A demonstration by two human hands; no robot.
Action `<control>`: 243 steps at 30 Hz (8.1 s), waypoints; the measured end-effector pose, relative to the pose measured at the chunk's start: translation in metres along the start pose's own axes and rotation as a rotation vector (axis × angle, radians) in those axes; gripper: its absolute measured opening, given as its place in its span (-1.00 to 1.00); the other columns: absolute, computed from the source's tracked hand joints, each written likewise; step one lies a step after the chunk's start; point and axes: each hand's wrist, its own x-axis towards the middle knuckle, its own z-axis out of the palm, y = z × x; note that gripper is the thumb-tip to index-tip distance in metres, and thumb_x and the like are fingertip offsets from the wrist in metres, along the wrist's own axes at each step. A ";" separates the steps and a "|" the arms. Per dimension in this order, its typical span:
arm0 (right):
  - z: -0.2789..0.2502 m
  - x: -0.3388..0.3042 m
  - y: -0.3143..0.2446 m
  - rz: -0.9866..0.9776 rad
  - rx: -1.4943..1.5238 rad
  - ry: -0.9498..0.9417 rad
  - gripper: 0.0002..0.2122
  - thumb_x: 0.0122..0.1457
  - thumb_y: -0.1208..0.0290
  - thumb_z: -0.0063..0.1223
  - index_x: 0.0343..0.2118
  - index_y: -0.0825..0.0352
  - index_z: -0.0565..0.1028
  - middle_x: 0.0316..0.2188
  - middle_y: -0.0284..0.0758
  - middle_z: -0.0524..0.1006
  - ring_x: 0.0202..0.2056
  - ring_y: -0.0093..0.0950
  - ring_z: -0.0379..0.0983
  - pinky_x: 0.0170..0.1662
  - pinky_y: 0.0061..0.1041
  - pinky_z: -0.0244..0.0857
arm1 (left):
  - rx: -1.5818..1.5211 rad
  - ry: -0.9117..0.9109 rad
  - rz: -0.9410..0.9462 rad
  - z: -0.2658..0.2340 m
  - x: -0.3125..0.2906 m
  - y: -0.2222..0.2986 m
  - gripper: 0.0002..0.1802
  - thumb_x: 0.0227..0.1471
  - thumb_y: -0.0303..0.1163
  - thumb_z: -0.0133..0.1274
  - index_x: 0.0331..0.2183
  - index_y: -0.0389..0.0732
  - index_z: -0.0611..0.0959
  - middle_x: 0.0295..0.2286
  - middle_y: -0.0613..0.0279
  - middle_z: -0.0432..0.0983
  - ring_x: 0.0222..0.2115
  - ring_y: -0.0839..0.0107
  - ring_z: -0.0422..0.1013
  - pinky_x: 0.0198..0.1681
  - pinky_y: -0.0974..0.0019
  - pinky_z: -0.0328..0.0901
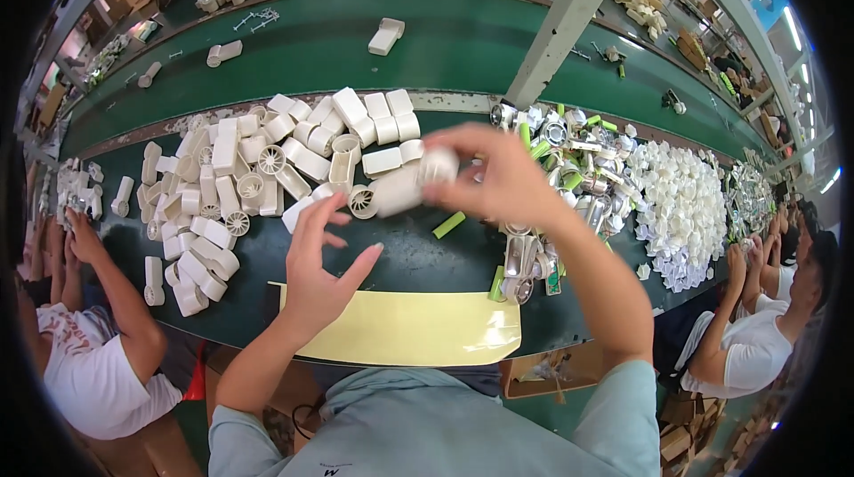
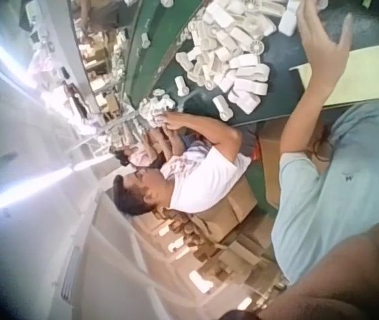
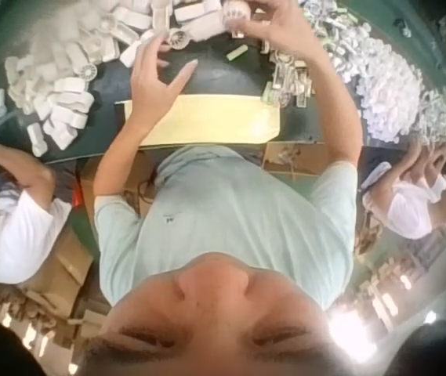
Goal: The person assembles handheld rechargeable fans by snapping together fan housings, fan blades, motor assemblies, plastic casings, and circuit boards by hand.
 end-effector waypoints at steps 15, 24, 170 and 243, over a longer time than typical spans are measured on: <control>0.019 0.058 0.071 -0.005 -0.678 -0.010 -0.52 -0.01 0.34 0.22 0.03 0.39 0.53 -0.19 -0.05 0.57 -0.15 -0.09 0.55 -0.02 -0.23 0.44 | 0.842 -0.194 0.413 0.062 0.077 -0.034 -0.71 -0.04 -0.35 0.22 -0.23 -0.19 0.60 -0.39 0.13 0.49 -0.24 0.21 0.37 -0.15 0.19 0.20; -0.026 -0.025 -0.016 -0.152 -0.106 0.247 -0.66 0.12 0.49 0.31 -0.06 0.33 0.47 -0.32 -0.35 0.56 -0.31 -0.63 0.47 -0.30 -0.60 0.41 | -0.454 -0.304 -0.322 -0.022 0.050 0.021 -0.50 0.15 -0.36 0.25 0.06 -0.27 0.44 -0.23 0.15 0.49 -0.32 0.42 0.51 -0.31 0.40 0.43; 0.114 -0.061 -0.039 -0.508 -0.260 -0.153 -0.73 -0.02 0.58 0.28 -0.26 0.39 0.44 -0.37 -0.24 0.50 -0.32 -0.23 0.48 -0.28 -0.30 0.38 | -0.811 -0.422 -0.567 -0.035 -0.067 0.018 -0.55 0.35 -0.53 -0.20 0.21 -0.39 0.44 -0.06 0.08 0.57 -0.11 0.44 0.54 0.05 0.34 0.43; 0.091 -0.065 -0.038 -0.259 -0.165 -0.006 -0.74 0.21 0.46 0.24 -0.06 0.42 0.61 -0.17 -0.16 0.56 -0.35 -0.36 0.57 -0.33 -0.44 0.45 | -0.755 -0.157 -0.561 0.010 -0.072 0.017 -0.61 0.16 -0.46 0.21 -0.03 -0.30 0.46 -0.19 0.21 0.54 -0.20 0.58 0.47 -0.24 0.48 0.39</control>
